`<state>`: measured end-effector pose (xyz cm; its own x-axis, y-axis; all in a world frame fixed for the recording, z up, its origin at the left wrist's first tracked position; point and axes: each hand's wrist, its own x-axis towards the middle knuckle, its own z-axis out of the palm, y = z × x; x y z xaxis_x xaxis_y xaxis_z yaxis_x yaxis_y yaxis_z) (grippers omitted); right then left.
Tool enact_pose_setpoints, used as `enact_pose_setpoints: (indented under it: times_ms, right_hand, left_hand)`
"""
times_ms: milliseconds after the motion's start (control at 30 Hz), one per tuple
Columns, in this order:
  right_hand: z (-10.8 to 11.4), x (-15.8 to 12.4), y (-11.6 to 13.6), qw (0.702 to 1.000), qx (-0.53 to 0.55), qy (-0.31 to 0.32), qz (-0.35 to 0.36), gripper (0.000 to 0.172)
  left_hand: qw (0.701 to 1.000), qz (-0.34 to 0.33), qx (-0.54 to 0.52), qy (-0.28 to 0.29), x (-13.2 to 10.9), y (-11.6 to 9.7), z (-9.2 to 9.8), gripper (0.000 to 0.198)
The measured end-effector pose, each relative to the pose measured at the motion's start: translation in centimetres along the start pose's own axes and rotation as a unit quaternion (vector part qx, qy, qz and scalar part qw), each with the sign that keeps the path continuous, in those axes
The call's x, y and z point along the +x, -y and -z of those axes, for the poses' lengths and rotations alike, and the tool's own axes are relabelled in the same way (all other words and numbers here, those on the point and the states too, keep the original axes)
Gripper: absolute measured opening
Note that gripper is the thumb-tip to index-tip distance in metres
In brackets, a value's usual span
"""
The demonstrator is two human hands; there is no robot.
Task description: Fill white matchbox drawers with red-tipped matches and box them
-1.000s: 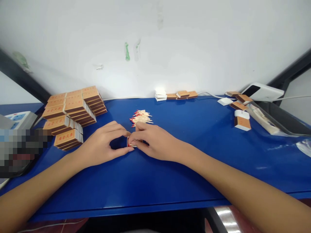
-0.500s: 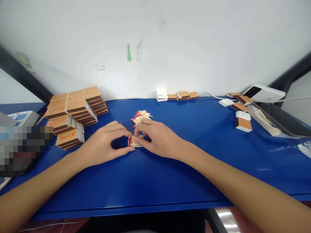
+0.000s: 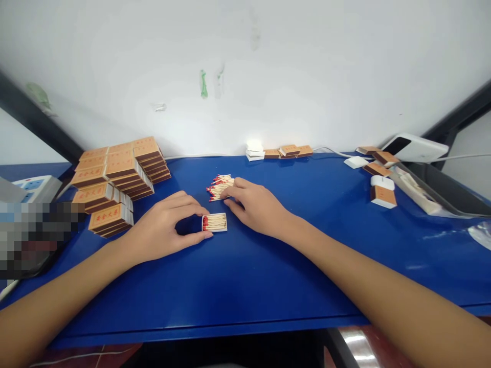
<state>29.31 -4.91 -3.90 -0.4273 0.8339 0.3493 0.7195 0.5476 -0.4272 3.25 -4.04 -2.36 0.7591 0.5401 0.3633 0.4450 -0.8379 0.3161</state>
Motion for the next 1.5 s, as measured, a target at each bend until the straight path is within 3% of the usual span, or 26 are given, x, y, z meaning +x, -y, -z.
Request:
enact_pose_setpoints:
  times_ms: [333, 767, 1067, 1500]
  right_hand:
    - [-0.1, 0.2, 0.1, 0.999, -0.029, 0.014, -0.020, 0.008]
    - [0.6, 0.1, 0.0, 0.999, -0.027, 0.030, -0.029, 0.010]
    - [1.1, 0.2, -0.2, 0.990, -0.083, 0.087, -0.073, 0.015]
    - [0.3, 0.0, 0.3, 0.994, -0.077, 0.061, -0.053, 0.012]
  left_hand:
    - [1.000, -0.003, 0.004, -0.003, -0.1, 0.1, 0.0, 0.027]
    - [1.000, -0.001, 0.000, -0.004, 0.0, 0.1, 0.0, 0.026]
    - [1.000, 0.000, 0.002, -0.001, 0.0, 0.1, 0.0, 0.027]
    - [1.000, -0.002, 0.002, -0.001, 0.0, 0.1, 0.0, 0.026]
